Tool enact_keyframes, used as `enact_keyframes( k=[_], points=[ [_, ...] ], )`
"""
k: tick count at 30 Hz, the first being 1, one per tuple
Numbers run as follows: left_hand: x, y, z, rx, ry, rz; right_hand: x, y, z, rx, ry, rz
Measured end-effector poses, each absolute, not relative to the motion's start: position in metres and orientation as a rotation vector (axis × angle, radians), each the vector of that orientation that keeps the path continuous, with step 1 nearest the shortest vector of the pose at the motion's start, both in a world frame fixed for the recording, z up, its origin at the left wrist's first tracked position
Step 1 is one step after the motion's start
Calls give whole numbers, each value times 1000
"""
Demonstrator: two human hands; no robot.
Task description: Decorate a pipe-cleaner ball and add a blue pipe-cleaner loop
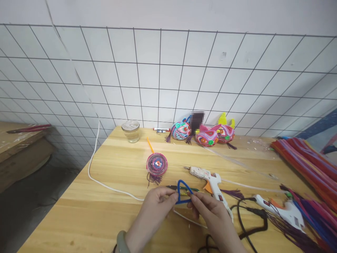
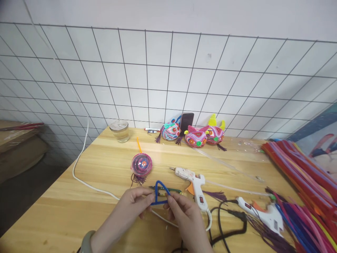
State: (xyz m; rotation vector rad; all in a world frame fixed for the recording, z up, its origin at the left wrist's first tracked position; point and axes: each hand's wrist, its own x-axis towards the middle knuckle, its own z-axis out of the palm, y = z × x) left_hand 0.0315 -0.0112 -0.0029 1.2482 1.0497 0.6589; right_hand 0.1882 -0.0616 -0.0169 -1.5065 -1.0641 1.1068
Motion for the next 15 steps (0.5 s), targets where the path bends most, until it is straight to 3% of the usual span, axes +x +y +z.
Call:
enact_keyframes(
  k=[15],
  points=[
    [31,-8,-7,1265,1046,640,188,-61,-22,-1464,-1017,1157]
  ],
)
